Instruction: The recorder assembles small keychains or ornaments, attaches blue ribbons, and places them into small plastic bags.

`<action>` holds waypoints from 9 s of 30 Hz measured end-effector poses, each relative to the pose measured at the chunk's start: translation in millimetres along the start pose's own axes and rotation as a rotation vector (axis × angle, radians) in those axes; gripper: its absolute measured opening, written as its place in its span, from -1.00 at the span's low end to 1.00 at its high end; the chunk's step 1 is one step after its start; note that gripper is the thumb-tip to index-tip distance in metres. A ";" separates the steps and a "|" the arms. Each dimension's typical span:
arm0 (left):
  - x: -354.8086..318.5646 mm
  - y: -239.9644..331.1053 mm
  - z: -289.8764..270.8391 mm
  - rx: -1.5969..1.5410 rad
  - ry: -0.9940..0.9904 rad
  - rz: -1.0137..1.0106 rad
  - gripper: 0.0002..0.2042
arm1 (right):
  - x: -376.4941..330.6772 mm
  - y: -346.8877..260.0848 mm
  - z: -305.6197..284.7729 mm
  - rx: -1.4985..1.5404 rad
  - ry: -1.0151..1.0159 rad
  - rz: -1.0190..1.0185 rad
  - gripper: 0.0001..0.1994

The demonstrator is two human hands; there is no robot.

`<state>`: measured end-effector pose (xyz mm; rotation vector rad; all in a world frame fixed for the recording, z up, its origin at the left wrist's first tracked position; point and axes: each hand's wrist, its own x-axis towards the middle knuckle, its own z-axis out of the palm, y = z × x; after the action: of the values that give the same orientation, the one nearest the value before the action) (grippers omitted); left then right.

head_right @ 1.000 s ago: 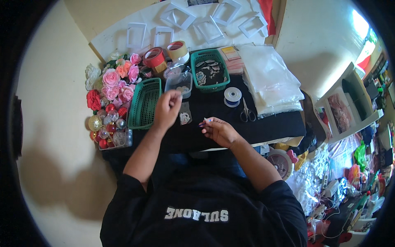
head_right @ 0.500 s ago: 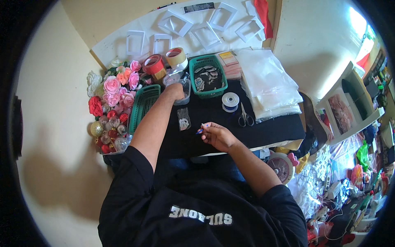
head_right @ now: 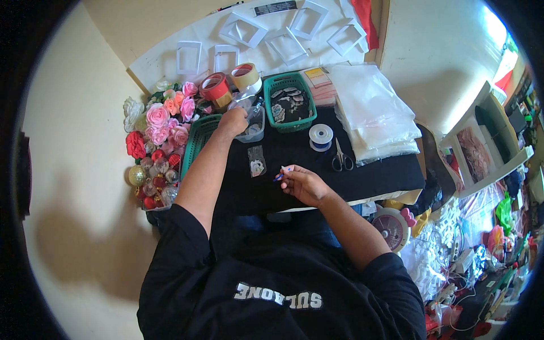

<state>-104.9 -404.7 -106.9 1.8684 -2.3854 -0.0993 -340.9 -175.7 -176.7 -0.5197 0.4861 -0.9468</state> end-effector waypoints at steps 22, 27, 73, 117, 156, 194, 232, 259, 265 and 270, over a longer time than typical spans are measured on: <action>-209.9 27.1 69.2 -1.592 -0.108 -0.114 -0.79 | 14.8 34.7 42.9 -1.495 0.106 -1.075 -0.83; -212.2 23.0 78.6 -1.604 -0.088 -0.043 -0.80 | 16.5 38.1 48.4 -1.614 0.039 -1.135 -0.79; -221.5 30.4 78.8 -1.114 0.052 0.147 -0.74 | 15.3 41.4 46.1 -1.707 0.225 -0.999 -0.83; -182.6 36.6 83.1 -0.563 0.425 0.022 -0.56 | 25.1 30.6 26.2 -1.172 0.520 -0.492 -0.78; -205.8 42.8 73.6 -1.654 -0.055 0.073 -0.70 | 28.8 33.0 4.8 -1.058 0.340 -0.468 -0.76; -205.6 44.9 74.7 -1.499 0.011 0.070 -0.79 | 27.8 32.7 17.1 -0.857 0.360 -0.426 -0.79; -208.2 34.0 66.8 -1.629 -0.115 0.120 -0.78 | 22.5 26.2 17.8 -1.058 0.282 -0.341 -0.73; -208.1 30.7 64.3 -1.726 -0.162 0.054 -0.78 | 25.4 27.9 12.1 -0.795 0.317 -0.377 -0.75; -206.3 30.5 67.2 -1.672 -0.152 0.064 -0.78 | 24.3 26.5 8.0 -0.796 0.266 -0.353 -0.80; -206.7 32.6 65.7 -1.668 -0.179 0.078 -0.78 | 24.4 23.8 11.3 -0.909 0.299 -0.342 -0.80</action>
<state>-95.7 -197.4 -177.6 0.8496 -1.3125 -1.6205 -307.1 -182.8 -186.5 -1.3200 1.1379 -1.1089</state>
